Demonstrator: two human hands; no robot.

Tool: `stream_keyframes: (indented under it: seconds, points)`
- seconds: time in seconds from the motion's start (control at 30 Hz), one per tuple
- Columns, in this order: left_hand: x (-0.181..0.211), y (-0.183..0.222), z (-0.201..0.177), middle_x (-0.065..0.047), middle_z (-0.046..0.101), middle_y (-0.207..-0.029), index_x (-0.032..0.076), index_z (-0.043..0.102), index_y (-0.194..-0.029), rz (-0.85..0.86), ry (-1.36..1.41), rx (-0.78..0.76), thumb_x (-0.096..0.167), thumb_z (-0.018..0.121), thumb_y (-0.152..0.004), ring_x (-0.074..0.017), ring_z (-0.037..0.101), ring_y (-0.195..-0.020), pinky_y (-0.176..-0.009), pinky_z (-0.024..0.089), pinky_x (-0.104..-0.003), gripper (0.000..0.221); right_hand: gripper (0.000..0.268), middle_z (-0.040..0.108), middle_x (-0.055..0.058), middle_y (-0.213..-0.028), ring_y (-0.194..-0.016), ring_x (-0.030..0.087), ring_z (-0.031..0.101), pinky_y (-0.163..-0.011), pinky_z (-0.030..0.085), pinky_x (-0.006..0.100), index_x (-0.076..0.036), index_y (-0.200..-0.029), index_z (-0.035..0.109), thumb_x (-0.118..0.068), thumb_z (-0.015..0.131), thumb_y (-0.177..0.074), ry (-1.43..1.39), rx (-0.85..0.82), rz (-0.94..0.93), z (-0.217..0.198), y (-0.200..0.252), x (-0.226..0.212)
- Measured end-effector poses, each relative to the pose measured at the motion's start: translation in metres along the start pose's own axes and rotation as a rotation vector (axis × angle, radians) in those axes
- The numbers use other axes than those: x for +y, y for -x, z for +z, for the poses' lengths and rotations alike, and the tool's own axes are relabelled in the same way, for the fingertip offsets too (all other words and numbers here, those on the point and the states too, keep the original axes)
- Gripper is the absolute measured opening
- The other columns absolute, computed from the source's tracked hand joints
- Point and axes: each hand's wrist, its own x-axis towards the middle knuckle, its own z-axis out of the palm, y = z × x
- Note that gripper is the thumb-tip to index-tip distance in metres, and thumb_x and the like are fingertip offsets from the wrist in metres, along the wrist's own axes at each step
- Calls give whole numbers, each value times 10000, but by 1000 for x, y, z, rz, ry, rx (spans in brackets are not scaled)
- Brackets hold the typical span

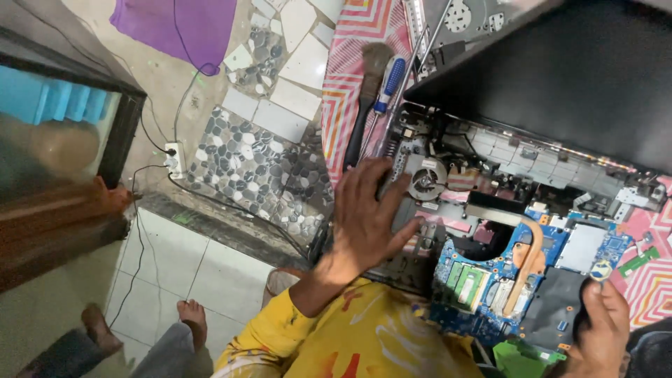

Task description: Installing a cooling fan onto a laptop motherboard and seating the motherboard into the laptop chassis.

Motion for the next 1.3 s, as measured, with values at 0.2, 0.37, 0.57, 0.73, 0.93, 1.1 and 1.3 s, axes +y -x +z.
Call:
stream_keyframes:
  seconds: [0.2, 0.37, 0.57, 0.73, 0.93, 1.1, 1.3]
  points:
    - [-29, -35, -4, -232, 335, -1506, 97, 566, -1329, 27, -5, -134, 460, 790, -737, -418, 258, -1447, -1186, 204, -618, 730, 212, 603, 27, -1036, -786, 66, 496, -730, 385, 201, -22, -1250, 565, -190, 456, -1180, 7, -76, 76, -6, -12, 0]
    - [-32, -43, -11, -202, 369, -1490, 93, 620, -1269, 49, 109, -67, 402, 861, -711, -404, 299, -1452, -1211, 212, -601, 681, 247, 607, 66, -1055, -806, 101, 520, -745, 394, 217, 10, -1286, 549, -187, 440, -1185, 34, -61, 97, 1, -17, -5]
    - [-37, -36, 0, -162, 403, -1476, 142, 679, -1237, 55, 110, -58, 361, 915, -660, -374, 341, -1431, -1213, 247, -603, 661, 350, 527, 199, -1208, -1021, 237, 488, -899, 373, 345, 104, -1398, 424, -174, 406, -1185, 174, 15, 164, 5, -17, -10]
    - [-35, -41, -3, -151, 423, -1460, 127, 712, -1194, 20, 115, -85, 324, 930, -586, -370, 347, -1419, -1194, 266, -583, 675, 317, 590, 154, -1159, -915, 185, 529, -844, 399, 282, 62, -1401, 500, -135, 386, -1181, 104, -48, 155, 2, -19, -11]
    - [-33, -45, -6, -140, 427, -1460, 92, 650, -1216, -30, 122, -98, 311, 938, -551, -370, 358, -1414, -1205, 276, -536, 757, 277, 597, 175, -1061, -834, 186, 521, -789, 400, 287, 71, -1289, 523, -159, 393, -1207, 126, -89, 154, -9, -22, 2]
    - [-34, -45, -5, -150, 413, -1479, 114, 595, -1330, -39, 102, -123, 354, 921, -574, -360, 352, -1424, -1210, 259, -543, 858, 297, 567, 238, -1152, -961, 266, 540, -902, 420, 359, 132, -1369, 478, -87, 357, -1209, 210, -52, 132, -3, -21, -6]
    - [-35, -45, -6, -148, 399, -1496, 122, 606, -1323, -63, 124, -112, 360, 932, -572, -371, 362, -1433, -1204, 276, -533, 853, 291, 590, 205, -1100, -866, 220, 528, -835, 406, 311, 97, -1337, 502, -118, 360, -1201, 189, -110, 115, -13, -24, 2]
